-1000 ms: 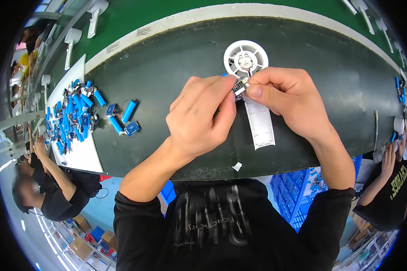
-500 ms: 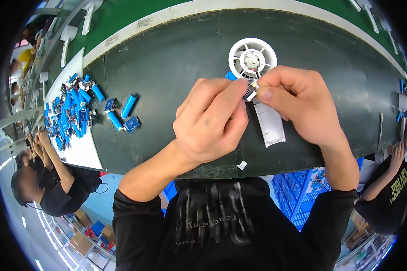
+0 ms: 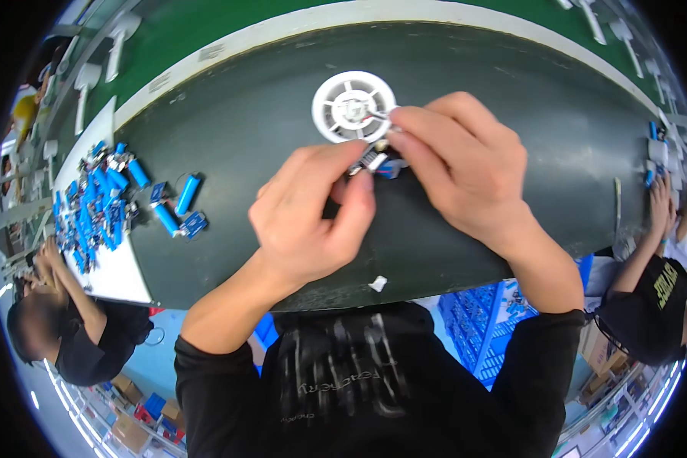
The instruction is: Assembling internal components including the PCB and battery into handheld fan housings on a factory production line.
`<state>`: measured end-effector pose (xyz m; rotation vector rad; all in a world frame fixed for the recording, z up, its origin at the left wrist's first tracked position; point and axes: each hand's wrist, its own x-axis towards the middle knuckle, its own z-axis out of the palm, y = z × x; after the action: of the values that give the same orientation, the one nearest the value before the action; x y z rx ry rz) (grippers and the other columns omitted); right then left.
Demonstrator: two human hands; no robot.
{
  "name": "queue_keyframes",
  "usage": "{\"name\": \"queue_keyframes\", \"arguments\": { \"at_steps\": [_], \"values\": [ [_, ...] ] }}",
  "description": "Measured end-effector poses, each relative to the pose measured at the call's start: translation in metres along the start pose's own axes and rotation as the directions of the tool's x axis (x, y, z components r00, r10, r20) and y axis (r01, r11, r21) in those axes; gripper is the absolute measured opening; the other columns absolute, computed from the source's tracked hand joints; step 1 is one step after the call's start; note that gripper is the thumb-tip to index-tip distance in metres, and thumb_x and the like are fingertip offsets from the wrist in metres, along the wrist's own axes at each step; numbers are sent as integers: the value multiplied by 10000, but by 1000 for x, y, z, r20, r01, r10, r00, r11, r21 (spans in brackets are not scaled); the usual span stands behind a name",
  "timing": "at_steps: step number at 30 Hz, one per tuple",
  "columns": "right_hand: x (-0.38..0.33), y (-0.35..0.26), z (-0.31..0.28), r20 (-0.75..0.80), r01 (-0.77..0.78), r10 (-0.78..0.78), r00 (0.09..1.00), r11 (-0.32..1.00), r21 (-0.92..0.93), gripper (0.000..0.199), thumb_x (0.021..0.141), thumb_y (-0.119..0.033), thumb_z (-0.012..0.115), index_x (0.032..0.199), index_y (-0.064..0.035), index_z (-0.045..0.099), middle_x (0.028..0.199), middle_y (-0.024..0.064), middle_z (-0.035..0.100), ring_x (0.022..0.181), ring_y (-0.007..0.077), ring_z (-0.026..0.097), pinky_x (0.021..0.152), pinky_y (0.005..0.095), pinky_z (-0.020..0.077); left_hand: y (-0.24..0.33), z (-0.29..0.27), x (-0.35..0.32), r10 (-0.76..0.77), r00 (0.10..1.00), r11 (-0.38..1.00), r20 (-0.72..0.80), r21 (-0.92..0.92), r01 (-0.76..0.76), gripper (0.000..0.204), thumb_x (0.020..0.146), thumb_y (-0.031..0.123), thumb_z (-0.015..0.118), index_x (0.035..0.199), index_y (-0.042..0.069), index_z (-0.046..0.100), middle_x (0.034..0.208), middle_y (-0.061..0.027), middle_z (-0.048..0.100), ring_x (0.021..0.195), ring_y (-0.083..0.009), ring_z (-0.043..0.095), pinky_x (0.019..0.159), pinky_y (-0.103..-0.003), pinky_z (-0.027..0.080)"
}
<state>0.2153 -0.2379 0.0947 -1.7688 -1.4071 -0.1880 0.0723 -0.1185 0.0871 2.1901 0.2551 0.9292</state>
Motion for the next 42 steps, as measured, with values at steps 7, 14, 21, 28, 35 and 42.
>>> {"name": "queue_keyframes", "arguments": {
  "at_steps": [7, 14, 21, 28, 35, 42],
  "values": [
    [0, 4, 4, 22, -34, 33, 999, 998, 45, 187, 766, -13, 740, 948, -48, 716, 790, 69, 614, 609, 192, 603, 517, 287, 469, -6, -5, -9, -147, 988, 987, 46, -56, 150, 249, 747, -82, 668, 993, -43, 662, 764, -121, 660, 609, -162, 626, 581, -254, 500],
    [3, 9, -5, -12, 34, -35, 999, 996, -82, 175, 755, -5, 740, 926, -31, 713, 803, 79, 633, 641, 210, 629, 536, 293, 493, -5, -3, -11, -202, 978, 974, 48, -95, 206, 223, 763, -48, 688, 985, -44, 664, 825, -128, 696, 636, -169, 661, 613, -253, 524],
    [5, 8, -6, 0, 12, -12, 1000, 987, -160, 110, 763, 0, 733, 866, -11, 696, 729, 87, 638, 585, 217, 615, 523, 297, 483, -6, 0, -11, -199, 980, 967, -7, -162, 196, 239, 754, -56, 696, 991, -48, 666, 845, -132, 702, 653, -162, 677, 595, -253, 532],
    [8, 4, -5, 113, 92, -86, 990, 995, -47, 160, 803, 41, 650, 956, -4, 646, 751, 117, 608, 596, 270, 586, 528, 335, 459, -7, -3, -7, -223, 975, 963, -19, -159, 218, 237, 757, -54, 695, 993, -44, 671, 829, -127, 700, 650, -164, 680, 594, -253, 537],
    [5, -3, -2, 189, 202, -218, 957, 974, 99, 146, 758, 20, 663, 896, 17, 615, 721, 120, 577, 578, 297, 558, 528, 381, 439, -3, -7, 0, 45, 998, 999, -35, 9, -45, 270, 702, -76, 689, 969, -37, 667, 749, -114, 654, 565, -188, 617, 533, -276, 499],
    [4, -3, -3, 234, 85, -143, 962, 966, 243, 101, 766, 10, 643, 855, 20, 596, 668, 117, 553, 545, 290, 535, 498, 371, 412, -14, -4, 1, 227, 970, 973, -86, -14, -229, 303, 658, -104, 692, 955, -52, 665, 803, -126, 647, 578, -216, 591, 522, -288, 480]
  ]
}}
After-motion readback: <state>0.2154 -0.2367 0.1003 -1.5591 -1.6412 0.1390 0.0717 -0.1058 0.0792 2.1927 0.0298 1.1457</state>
